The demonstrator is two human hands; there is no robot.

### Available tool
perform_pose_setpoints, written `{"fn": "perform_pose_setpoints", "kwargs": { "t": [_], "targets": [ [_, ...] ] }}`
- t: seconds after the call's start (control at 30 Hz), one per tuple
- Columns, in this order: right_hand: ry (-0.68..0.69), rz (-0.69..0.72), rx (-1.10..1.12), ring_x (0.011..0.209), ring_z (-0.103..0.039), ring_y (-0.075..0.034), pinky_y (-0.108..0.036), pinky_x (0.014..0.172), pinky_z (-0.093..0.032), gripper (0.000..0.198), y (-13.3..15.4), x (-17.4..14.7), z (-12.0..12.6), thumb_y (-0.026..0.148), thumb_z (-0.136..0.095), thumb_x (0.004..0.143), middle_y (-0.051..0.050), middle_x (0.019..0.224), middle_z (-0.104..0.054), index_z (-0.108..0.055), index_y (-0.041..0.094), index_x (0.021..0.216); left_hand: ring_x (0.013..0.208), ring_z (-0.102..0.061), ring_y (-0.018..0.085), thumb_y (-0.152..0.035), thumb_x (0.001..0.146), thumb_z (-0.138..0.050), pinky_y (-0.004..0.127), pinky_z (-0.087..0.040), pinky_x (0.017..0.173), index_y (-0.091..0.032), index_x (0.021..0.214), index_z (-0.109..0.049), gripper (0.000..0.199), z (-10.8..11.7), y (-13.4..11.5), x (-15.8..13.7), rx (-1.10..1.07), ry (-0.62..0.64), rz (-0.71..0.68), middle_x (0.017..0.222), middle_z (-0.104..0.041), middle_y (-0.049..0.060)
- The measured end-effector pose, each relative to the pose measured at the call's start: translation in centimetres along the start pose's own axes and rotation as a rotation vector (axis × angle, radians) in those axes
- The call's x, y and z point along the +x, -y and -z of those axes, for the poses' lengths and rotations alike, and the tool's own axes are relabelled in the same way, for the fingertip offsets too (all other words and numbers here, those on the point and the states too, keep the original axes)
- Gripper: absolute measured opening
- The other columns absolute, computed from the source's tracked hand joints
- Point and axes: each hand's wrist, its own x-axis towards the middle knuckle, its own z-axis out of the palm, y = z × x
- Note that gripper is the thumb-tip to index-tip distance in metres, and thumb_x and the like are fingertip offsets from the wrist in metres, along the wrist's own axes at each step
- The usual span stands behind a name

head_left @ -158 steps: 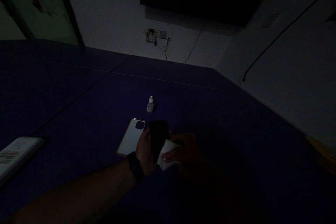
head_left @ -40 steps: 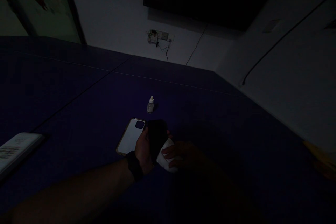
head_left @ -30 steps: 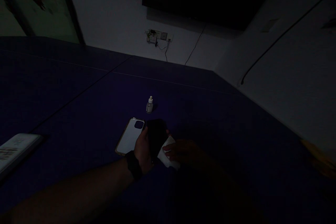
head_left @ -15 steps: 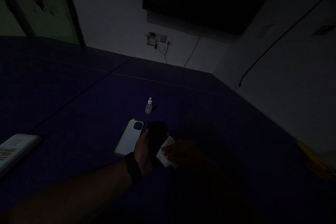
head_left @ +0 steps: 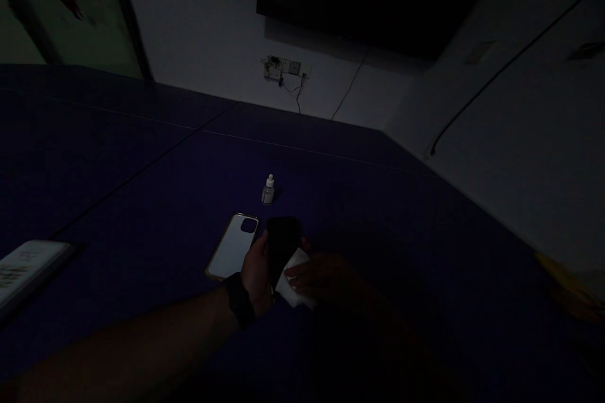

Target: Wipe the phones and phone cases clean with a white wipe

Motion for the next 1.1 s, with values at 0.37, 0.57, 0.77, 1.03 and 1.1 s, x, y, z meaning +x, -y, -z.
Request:
{"fn": "perform_pose_setpoints", "kwargs": {
  "t": [0.37,0.57,0.77,1.03,1.1],
  "targets": [
    [-0.212,0.015,0.009,0.106,-0.077,-0.022,-0.035,0.09,-0.063,0.021,-0.4,-0.4,0.2,0.04,-0.065,0.099,-0.004,0.119,-0.08,-0.08,0.032,0.112,0.069,-0.069,0.023,-0.056,0.101,-0.04,0.037,-0.054,0.074,-0.009,0.117,-0.071,0.058,0.0,0.3,0.3,0.032,-0.173,-0.024,0.082,-0.075,0.011],
    [-0.428,-0.1,-0.112,0.137,-0.059,-0.026,-0.049,0.111,-0.051,0.041,-1.0,-0.4,0.1,0.03,-0.056,0.101,-0.007,0.148,-0.063,-0.062,0.032,0.142,0.106,-0.072,0.029,-0.051,0.101,-0.048,0.042,-0.05,0.1,-0.012,0.134,-0.065,0.054,-0.2,0.6,0.0,0.04,-0.063,-0.014,0.116,-0.076,0.015],
    [-0.275,-0.076,-0.364,0.141,-0.054,-0.028,-0.057,0.113,-0.042,0.056,-0.6,0.4,-0.9,0.022,-0.046,0.101,-0.012,0.159,-0.049,-0.044,0.026,0.157,0.109,-0.071,0.03,-0.052,0.101,-0.047,0.042,-0.05,0.102,-0.011,0.137,-0.063,0.057,-0.3,0.7,0.2,0.019,-0.049,0.013,0.117,-0.075,0.015],
    [-0.278,-0.038,-0.426,0.114,-0.069,-0.024,-0.045,0.097,-0.052,0.039,-1.3,0.3,0.4,0.021,-0.046,0.103,-0.009,0.136,-0.071,-0.066,0.026,0.136,0.103,-0.072,0.029,-0.049,0.101,-0.048,0.042,-0.051,0.099,-0.011,0.134,-0.065,0.053,-0.1,0.7,0.1,0.032,-0.014,0.018,0.11,-0.076,0.016],
    [-0.32,-0.06,-0.445,0.113,-0.069,-0.024,-0.045,0.094,-0.053,0.04,-1.4,0.6,0.2,0.021,-0.045,0.104,-0.009,0.14,-0.069,-0.065,0.026,0.139,0.102,-0.072,0.028,-0.049,0.1,-0.05,0.041,-0.051,0.1,-0.012,0.134,-0.065,0.052,0.1,0.8,0.3,0.031,-0.01,0.01,0.11,-0.077,0.015]
  ]
}}
